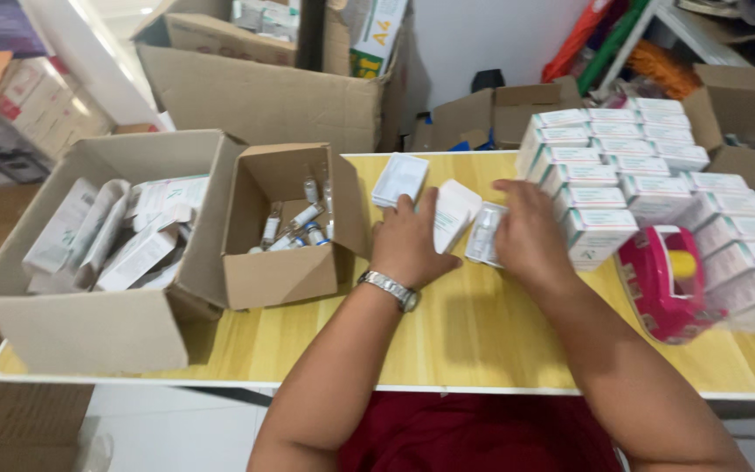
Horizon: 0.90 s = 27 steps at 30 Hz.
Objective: The person repeatedly picks small vials from a cardboard box, places them into blister packs, inserts the blister packs into small white boxes, and seals the boxes with a tape dispenser. The sealed boxes are stacked on the table.
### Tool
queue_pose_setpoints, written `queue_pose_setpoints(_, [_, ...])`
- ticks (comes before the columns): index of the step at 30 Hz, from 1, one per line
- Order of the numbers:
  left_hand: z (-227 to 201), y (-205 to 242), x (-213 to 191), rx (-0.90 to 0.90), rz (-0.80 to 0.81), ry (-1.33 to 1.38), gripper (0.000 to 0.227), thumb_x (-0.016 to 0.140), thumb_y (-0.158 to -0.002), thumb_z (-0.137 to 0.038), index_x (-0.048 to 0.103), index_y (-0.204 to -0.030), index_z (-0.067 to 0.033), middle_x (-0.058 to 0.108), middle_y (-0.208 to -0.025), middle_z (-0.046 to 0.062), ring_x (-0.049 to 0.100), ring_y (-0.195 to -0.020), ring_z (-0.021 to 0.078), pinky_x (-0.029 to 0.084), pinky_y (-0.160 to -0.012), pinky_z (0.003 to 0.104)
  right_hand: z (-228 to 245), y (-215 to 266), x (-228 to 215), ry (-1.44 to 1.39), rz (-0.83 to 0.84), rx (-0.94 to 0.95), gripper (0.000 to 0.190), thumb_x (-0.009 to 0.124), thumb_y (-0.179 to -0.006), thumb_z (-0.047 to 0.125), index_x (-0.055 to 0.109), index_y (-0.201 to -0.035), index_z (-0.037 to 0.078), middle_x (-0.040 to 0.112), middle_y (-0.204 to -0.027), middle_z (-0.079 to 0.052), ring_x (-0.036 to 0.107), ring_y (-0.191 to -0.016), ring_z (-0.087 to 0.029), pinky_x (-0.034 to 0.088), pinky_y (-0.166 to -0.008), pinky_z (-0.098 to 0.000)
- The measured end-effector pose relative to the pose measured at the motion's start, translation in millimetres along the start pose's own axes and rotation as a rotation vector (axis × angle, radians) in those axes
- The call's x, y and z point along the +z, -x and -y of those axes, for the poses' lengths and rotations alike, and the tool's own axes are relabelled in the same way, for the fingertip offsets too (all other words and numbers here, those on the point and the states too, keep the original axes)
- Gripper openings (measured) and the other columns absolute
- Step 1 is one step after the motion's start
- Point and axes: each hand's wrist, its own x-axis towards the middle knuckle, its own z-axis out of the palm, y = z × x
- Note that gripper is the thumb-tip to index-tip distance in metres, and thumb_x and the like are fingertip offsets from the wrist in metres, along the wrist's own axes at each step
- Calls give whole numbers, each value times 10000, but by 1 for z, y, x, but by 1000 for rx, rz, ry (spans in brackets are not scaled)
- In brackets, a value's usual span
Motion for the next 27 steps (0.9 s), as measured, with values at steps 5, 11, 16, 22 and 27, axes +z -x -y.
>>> queue_pose_setpoints(5, [11, -1, 11, -23, 39, -107, 1073, 897, -595, -499, 399, -1497, -198, 511, -1330, 167, 542, -1207, 390, 490, -916, 547, 52, -16, -20, -76, -129, -309, 438, 675, -860, 28, 554, -1280, 9, 557, -1300, -239, 505, -1230, -439, 407, -1071, -518])
queue_pose_setpoints(11, [42, -24, 67, 109, -311, -26, 593, 677, -949, -487, 555, -1461, -213, 600, -1341, 86, 598, -1221, 308, 494, -1017, 518, 173, -56, -6, -235, 28, -563, 189, 754, -811, 89, 721, -996, 71, 651, -1108, -138, 563, -1117, -379, 470, -966, -473])
queue_pose_setpoints(16, [28, -37, 75, 95, -170, -69, 762, 737, -726, -455, 542, -1415, -194, 507, -1354, 167, 500, -1204, 401, 403, -963, 554, 278, -88, 36, -320, 254, -678, 69, 745, -845, 168, 721, -867, 108, 710, -817, -75, 670, -874, -321, 518, -767, -464])
queue_pose_setpoints(22, [18, -15, 51, 323, -176, 116, 770, 794, -664, -523, 608, -1330, -186, 534, -1276, 123, 519, -1167, 358, 414, -948, 556, 366, -121, 132, -264, 755, -733, 139, 725, -826, 175, 766, -959, 181, 750, -921, -92, 705, -943, -304, 536, -771, -457])
queue_pose_setpoints(27, [16, -10, 42, 303, -231, 141, 560, 800, -726, -439, 666, -1224, -222, 546, -1260, 93, 518, -1199, 320, 393, -1034, 524, 397, -117, 218, 130, 1111, -974, 492, 754, -747, 138, 673, -1221, 244, 712, -1100, -89, 679, -1029, -318, 543, -850, -449])
